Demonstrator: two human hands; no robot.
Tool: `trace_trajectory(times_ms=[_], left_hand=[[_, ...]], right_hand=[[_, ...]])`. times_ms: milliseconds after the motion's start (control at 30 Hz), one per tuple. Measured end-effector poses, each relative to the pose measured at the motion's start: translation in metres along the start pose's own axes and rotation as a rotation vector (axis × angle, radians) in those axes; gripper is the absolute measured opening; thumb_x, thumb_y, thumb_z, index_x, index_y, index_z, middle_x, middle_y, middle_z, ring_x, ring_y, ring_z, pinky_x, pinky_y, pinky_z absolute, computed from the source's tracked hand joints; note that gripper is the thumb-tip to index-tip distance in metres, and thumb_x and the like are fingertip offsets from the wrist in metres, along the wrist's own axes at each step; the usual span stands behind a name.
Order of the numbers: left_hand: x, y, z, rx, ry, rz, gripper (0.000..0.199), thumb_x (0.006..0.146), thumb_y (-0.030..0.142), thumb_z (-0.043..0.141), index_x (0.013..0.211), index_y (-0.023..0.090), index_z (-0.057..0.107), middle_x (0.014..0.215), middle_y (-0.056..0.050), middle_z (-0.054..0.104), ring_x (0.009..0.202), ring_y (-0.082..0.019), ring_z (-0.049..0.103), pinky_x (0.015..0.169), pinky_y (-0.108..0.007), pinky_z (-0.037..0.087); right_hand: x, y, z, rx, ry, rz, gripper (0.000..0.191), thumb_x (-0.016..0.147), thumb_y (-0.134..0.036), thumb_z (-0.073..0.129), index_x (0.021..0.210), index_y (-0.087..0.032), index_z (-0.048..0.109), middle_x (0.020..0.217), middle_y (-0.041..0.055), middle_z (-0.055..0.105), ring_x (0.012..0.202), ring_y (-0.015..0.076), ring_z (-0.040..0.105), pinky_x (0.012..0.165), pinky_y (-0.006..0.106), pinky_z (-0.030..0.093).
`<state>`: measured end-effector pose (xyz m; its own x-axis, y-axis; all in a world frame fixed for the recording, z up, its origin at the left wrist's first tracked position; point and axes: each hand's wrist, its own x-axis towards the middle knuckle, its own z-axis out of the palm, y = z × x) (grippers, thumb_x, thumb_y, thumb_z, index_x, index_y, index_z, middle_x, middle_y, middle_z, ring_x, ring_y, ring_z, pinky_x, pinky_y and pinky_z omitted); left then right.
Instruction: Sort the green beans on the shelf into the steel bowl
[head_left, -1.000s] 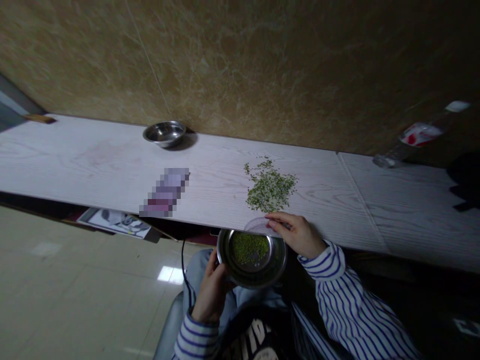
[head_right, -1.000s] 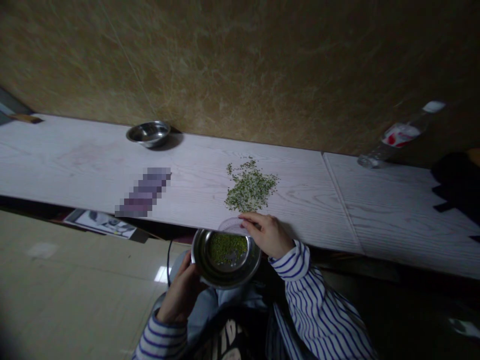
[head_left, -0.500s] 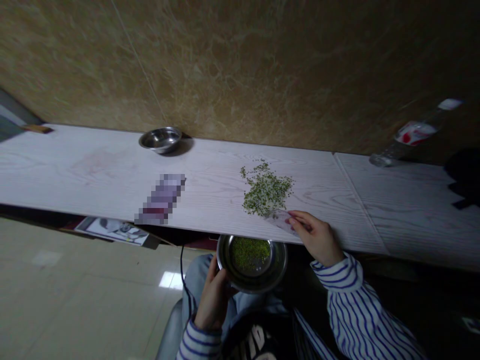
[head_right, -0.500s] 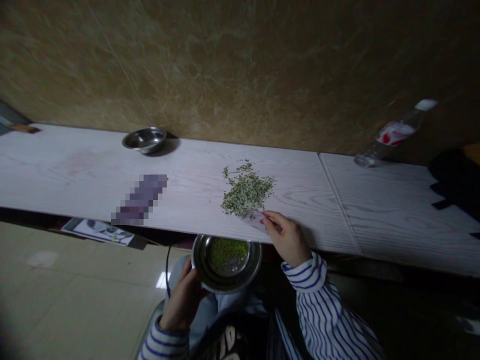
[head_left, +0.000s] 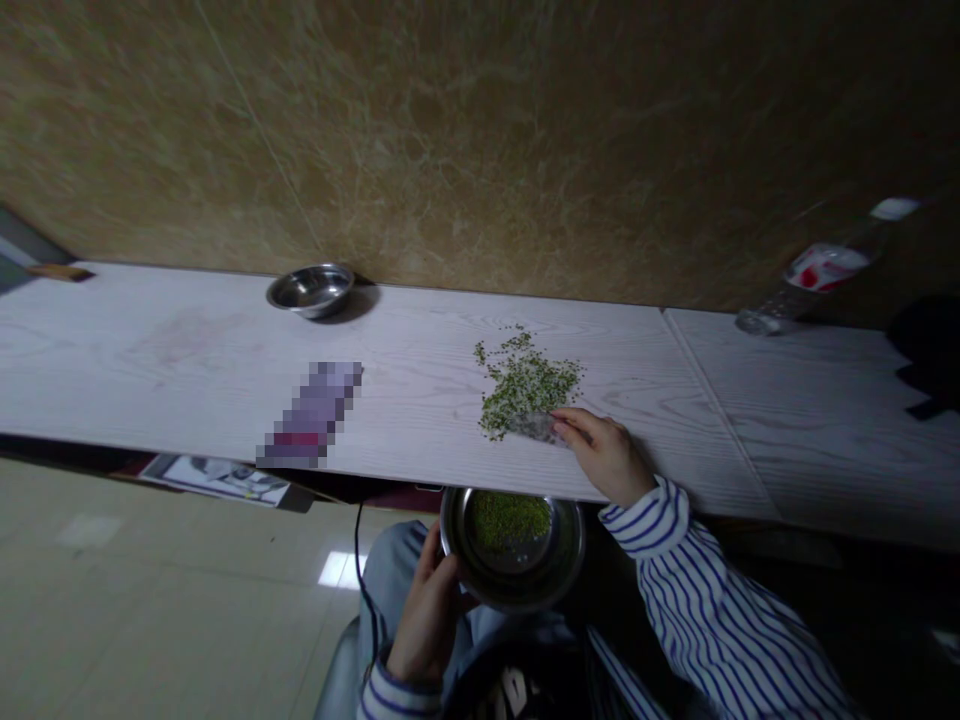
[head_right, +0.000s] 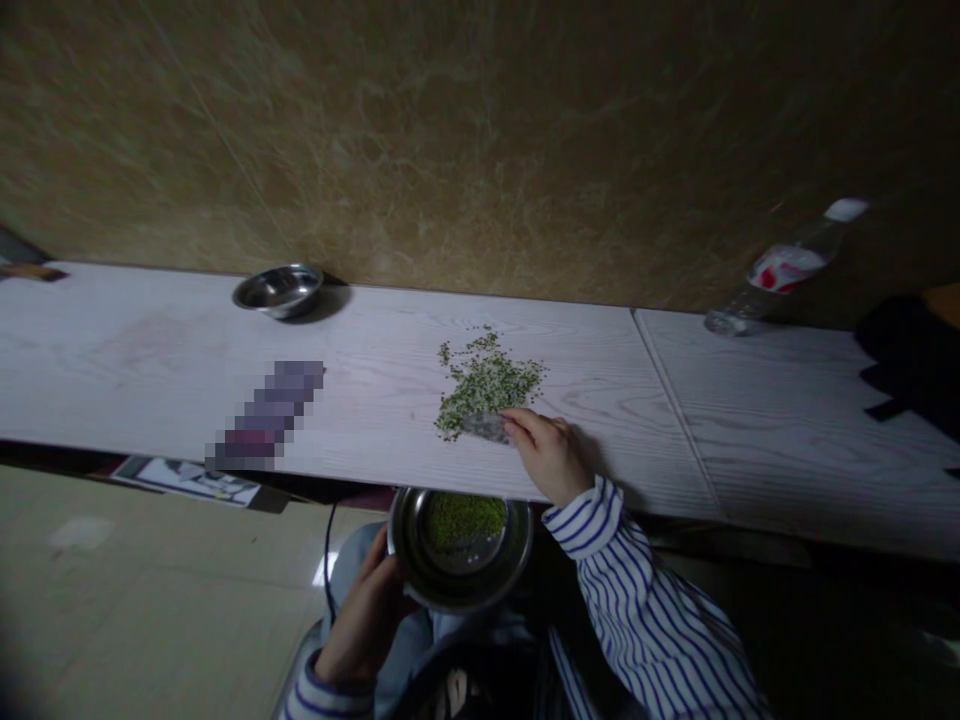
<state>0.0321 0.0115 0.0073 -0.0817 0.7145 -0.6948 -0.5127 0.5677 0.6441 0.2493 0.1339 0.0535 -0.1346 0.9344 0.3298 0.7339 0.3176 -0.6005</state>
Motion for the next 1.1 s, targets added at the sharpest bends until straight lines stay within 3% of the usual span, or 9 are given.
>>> trace_trajectory(times_ms=[300, 467, 700, 867, 1100], left_hand=[[0.004, 0.007, 0.002, -0.013, -0.071, -0.006, 0.073, 0.07, 0.028, 0.06, 0.137, 0.03, 0.034, 0.109, -0.005, 0.061, 0.078, -0.014, 0.056, 0.058, -0.023, 0.041], [0.004, 0.003, 0.003, 0.002, -0.033, -0.016, 0.072, 0.065, 0.029, 0.062, 0.134, 0.03, 0.039, 0.101, -0.003, 0.062, 0.07, -0.012, 0.055, 0.055, -0.022, 0.041], [0.002, 0.003, 0.002, -0.008, -0.049, -0.024, 0.072, 0.063, 0.027, 0.063, 0.132, 0.028, 0.041, 0.088, -0.001, 0.061, 0.073, -0.014, 0.054, 0.06, -0.025, 0.044], [-0.002, 0.005, 0.004, 0.004, -0.009, -0.016, 0.071, 0.061, 0.028, 0.063, 0.13, 0.029, 0.043, 0.082, 0.001, 0.06, 0.069, -0.013, 0.053, 0.058, -0.024, 0.043], [-0.002, 0.004, 0.006, -0.016, -0.01, 0.012, 0.072, 0.063, 0.025, 0.059, 0.132, 0.028, 0.041, 0.091, -0.003, 0.062, 0.068, -0.012, 0.052, 0.054, -0.021, 0.039]], right_hand=[[0.024, 0.005, 0.001, -0.013, -0.006, -0.011, 0.022, 0.087, -0.027, 0.049, 0.101, -0.024, 0.066, 0.096, 0.0031, 0.072, 0.083, 0.0177, 0.067, 0.076, 0.03, 0.051], [0.023, 0.008, -0.004, 0.042, 0.065, 0.034, 0.024, 0.087, -0.031, 0.049, 0.103, -0.024, 0.065, 0.095, 0.0039, 0.072, 0.085, 0.0183, 0.067, 0.072, 0.029, 0.052], [0.022, 0.015, -0.005, 0.006, 0.139, 0.06, 0.026, 0.087, -0.033, 0.048, 0.105, -0.023, 0.064, 0.094, 0.0057, 0.072, 0.083, 0.0194, 0.067, 0.073, 0.03, 0.052], [0.026, 0.011, 0.0, -0.014, 0.1, 0.034, 0.025, 0.087, -0.03, 0.048, 0.105, -0.024, 0.064, 0.093, 0.0048, 0.072, 0.082, 0.0195, 0.067, 0.072, 0.031, 0.052], [0.016, 0.008, -0.001, -0.013, 0.024, 0.002, 0.023, 0.087, -0.029, 0.048, 0.103, -0.024, 0.065, 0.095, 0.0036, 0.071, 0.083, 0.0178, 0.067, 0.076, 0.03, 0.051]])
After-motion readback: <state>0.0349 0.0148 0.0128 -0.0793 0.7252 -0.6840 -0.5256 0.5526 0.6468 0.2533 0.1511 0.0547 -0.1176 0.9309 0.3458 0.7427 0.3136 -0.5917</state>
